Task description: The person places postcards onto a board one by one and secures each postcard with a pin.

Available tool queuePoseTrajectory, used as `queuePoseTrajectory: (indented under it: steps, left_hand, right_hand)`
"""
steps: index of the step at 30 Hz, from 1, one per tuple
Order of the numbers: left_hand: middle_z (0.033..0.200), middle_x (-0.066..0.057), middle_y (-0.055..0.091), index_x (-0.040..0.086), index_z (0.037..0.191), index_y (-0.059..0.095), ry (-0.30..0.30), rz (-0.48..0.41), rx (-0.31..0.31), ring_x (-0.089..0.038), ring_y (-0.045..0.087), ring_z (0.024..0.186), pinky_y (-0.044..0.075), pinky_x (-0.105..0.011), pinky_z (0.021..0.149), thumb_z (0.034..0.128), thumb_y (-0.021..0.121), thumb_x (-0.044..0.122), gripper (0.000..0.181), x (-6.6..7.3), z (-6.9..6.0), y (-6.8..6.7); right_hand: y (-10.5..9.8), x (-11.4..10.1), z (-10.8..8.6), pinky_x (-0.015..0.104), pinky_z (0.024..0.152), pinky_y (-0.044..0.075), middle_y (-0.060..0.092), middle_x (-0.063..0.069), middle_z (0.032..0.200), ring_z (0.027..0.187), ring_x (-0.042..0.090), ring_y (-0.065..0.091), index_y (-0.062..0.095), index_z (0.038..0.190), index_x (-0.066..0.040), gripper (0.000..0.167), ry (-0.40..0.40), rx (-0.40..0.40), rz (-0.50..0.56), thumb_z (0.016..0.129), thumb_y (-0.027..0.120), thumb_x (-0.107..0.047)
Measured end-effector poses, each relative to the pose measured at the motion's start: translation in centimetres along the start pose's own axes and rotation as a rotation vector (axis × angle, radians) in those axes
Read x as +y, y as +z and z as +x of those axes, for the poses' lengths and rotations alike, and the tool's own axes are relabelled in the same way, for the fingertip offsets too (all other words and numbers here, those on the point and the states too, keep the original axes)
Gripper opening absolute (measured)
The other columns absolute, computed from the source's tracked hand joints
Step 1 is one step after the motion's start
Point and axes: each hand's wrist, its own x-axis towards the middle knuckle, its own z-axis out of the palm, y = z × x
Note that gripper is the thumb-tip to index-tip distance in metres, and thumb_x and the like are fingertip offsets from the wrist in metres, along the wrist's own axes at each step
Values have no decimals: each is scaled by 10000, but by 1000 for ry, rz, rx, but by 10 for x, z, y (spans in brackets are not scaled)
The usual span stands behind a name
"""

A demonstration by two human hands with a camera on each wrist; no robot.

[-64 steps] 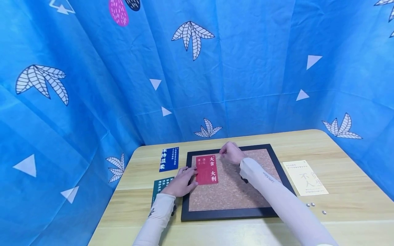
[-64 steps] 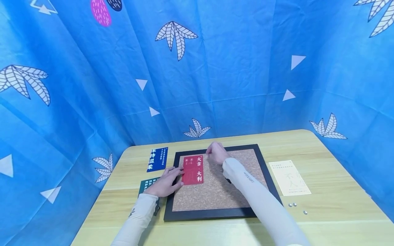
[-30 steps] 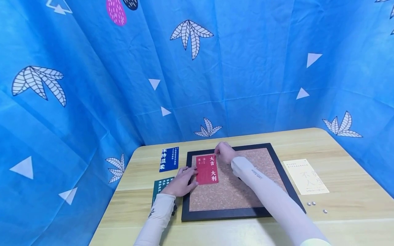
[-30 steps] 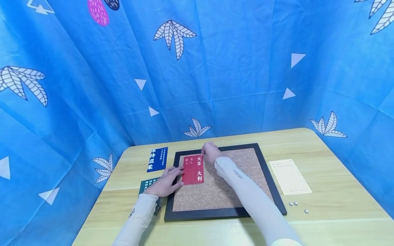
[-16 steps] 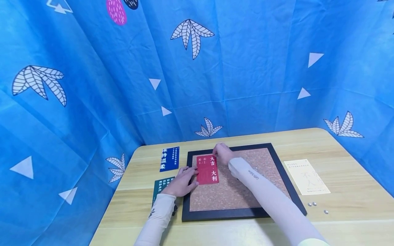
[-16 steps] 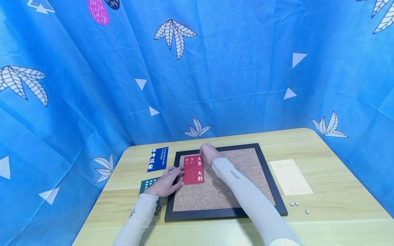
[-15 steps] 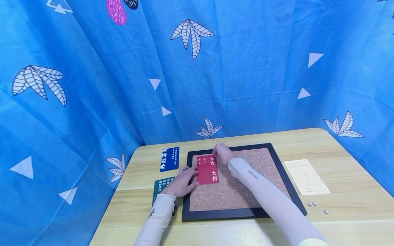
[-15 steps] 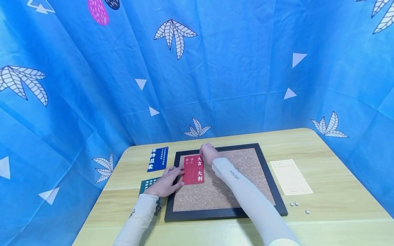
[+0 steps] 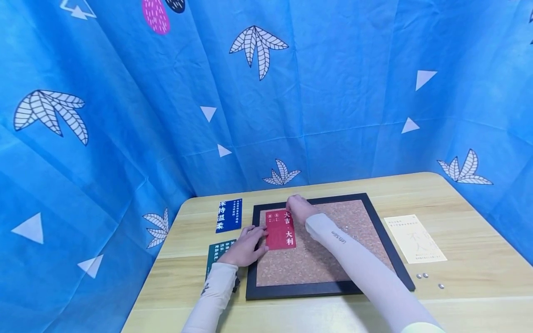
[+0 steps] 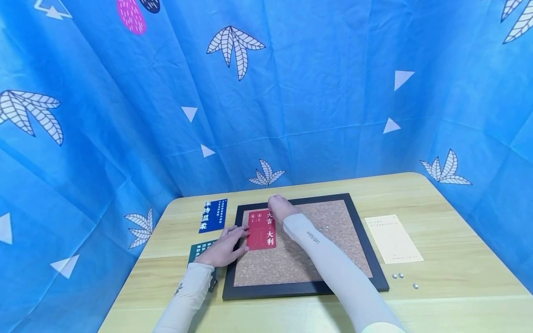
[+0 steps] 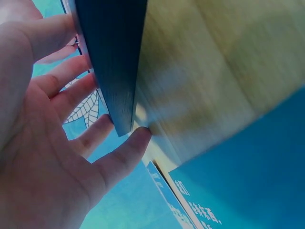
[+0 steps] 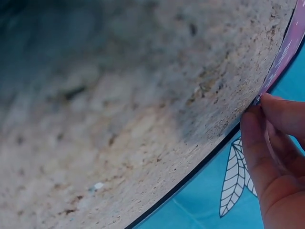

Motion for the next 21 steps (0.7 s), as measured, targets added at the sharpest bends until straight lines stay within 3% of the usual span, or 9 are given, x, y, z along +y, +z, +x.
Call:
queuePoseTrajectory:
  steps: [7,15,21]
  left_hand:
    - [1658,-78,407,141,1496,531,12,-1,9,-392,293,1544,402,-583,1198,1013,652,303,523,-2,1,0]
    - [1667,-55,397,157,1505,523,-1,5,-2,-383,281,1556,408,-588,1191,1011,656,326,538,-3,2,2]
    - [1668,-55,395,159,1500,528,-1,5,-2,-388,276,1558,400,-595,1194,1014,654,324,529,-3,2,2]
  right_hand:
    - [0,-4,1,281,745,582,691,7,817,773,140,660,771,867,-109,180,38,-32,-39,934,678,29]
    - [1,-7,4,279,755,599,711,20,855,797,146,686,749,910,-114,146,47,-62,-106,935,693,18]
    - [3,-9,8,273,753,604,723,46,877,803,161,695,743,957,-92,116,-21,-36,-177,909,733,13]
